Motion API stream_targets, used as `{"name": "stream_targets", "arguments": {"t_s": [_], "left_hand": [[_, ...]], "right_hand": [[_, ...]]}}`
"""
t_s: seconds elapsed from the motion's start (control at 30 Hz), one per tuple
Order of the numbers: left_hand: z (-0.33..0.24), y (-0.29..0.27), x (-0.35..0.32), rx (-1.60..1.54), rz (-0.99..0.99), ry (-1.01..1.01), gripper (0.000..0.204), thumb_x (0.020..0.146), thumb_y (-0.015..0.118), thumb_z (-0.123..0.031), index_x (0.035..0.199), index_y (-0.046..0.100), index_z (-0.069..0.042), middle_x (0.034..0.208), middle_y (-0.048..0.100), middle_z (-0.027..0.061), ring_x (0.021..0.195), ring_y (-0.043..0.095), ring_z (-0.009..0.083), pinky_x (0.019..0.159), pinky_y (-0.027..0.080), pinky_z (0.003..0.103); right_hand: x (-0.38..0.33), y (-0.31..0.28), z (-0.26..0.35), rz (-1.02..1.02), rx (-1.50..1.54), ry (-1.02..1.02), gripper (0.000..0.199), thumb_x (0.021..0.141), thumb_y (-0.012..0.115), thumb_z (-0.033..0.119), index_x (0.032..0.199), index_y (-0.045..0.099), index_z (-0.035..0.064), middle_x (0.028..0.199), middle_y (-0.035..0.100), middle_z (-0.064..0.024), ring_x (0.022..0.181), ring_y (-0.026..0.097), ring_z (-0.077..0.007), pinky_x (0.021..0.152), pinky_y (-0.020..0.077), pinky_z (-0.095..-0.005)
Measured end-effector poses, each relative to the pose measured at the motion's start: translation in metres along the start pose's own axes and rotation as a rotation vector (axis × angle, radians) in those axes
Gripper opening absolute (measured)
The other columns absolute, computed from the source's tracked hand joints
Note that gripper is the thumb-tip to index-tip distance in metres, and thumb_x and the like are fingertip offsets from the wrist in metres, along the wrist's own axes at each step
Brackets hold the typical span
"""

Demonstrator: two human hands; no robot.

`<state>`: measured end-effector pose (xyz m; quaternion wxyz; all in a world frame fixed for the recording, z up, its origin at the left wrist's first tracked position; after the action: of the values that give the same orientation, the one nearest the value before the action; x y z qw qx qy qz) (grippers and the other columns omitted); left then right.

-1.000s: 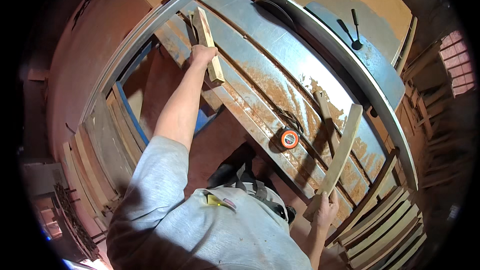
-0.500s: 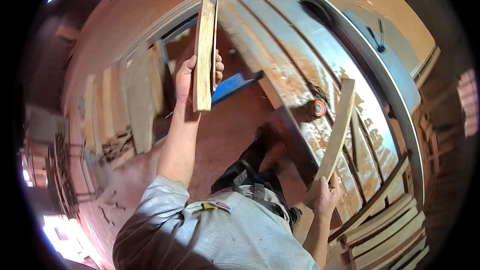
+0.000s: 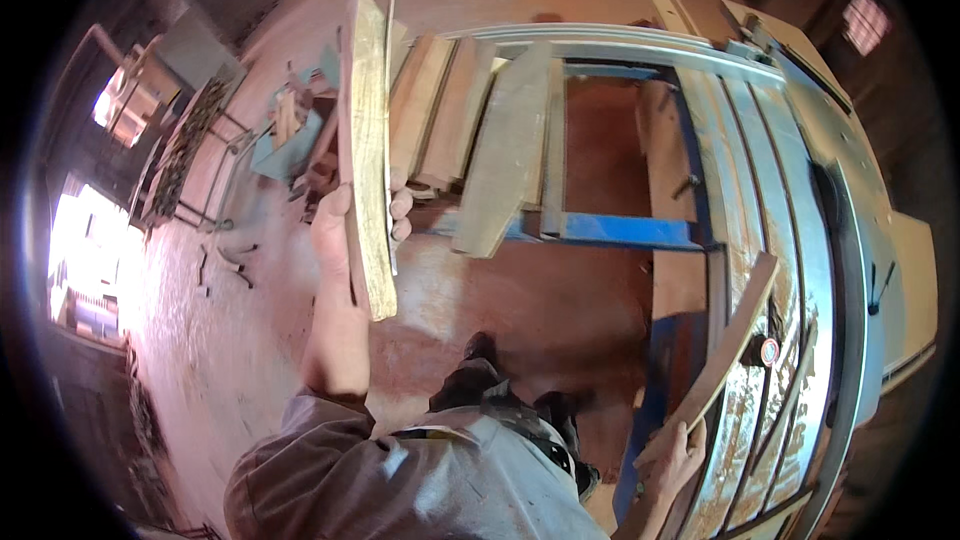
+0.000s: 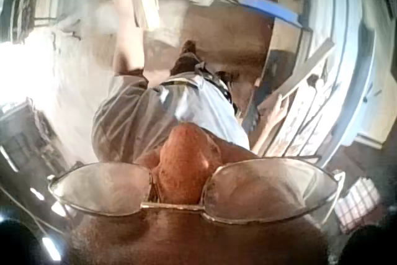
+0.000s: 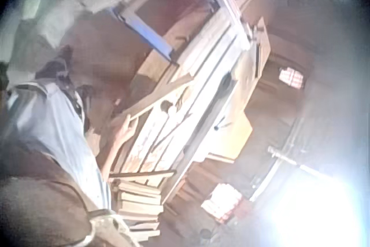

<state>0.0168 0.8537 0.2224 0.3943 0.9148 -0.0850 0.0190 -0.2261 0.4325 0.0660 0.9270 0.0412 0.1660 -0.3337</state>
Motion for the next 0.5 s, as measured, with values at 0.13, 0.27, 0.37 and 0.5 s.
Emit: {"name": "stream_targets", "arguments": {"t_s": [0.13, 0.27, 0.37, 0.5], "left_hand": [[-0.091, -0.062, -0.028, 0.326, -0.332, 0.154, 0.051, 0.086, 0.065, -0.024, 0.130, 0.054, -0.001, 0.105, 0.061, 0.0131, 0.082, 0.062, 0.0225, 0.064, 0.056, 0.035], [-0.175, -0.162, -0.043, 0.689, -0.511, 0.248, 0.050, 0.087, 0.058, -0.013, 0.136, 0.052, -0.002, 0.106, 0.062, 0.0115, 0.079, 0.064, 0.0207, 0.065, 0.056, 0.035], [-0.218, -0.221, -0.047, 0.802, -0.567, 0.289, 0.060, 0.087, 0.056, -0.007, 0.146, 0.046, -0.002, 0.114, 0.062, 0.0084, 0.087, 0.062, 0.0167, 0.073, 0.054, 0.033], [-0.253, -0.279, -0.062, 0.944, -0.709, 0.327, 0.070, 0.083, 0.060, -0.005, 0.151, 0.043, -0.003, 0.126, 0.060, 0.0083, 0.104, 0.057, 0.0126, 0.090, 0.047, 0.028]], "right_hand": [[-0.016, 0.058, 0.006, 0.015, -0.148, -0.086, 0.026, 0.100, 0.051, 0.014, 0.119, 0.058, -0.0021, 0.084, 0.062, -0.0058, 0.067, 0.059, -0.0130, 0.059, 0.0459, -0.0282], [-0.052, 0.143, 0.018, -0.059, -0.135, -0.086, 0.026, 0.103, 0.051, 0.021, 0.119, 0.057, 0.0005, 0.083, 0.061, -0.0058, 0.063, 0.058, -0.0123, 0.053, 0.0468, -0.0270], [-0.071, 0.185, 0.006, -0.052, -0.026, -0.077, 0.033, 0.103, 0.054, 0.025, 0.126, 0.053, 0.0015, 0.089, 0.064, -0.0060, 0.064, 0.060, -0.0116, 0.052, 0.0493, -0.0250], [-0.088, 0.217, -0.005, -0.038, -0.022, -0.072, 0.033, 0.103, 0.055, 0.028, 0.125, 0.054, 0.0026, 0.089, 0.063, -0.0063, 0.064, 0.060, -0.0127, 0.050, 0.0487, -0.0254]]}}
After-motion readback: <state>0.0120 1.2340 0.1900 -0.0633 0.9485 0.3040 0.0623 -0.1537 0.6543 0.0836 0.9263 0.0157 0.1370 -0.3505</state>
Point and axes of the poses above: each hand's wrist, its own x-axis towards the middle knuckle, its own y-axis out of the palm, z = x × y, the point moved 1 cm from there along x, towards the middle knuckle
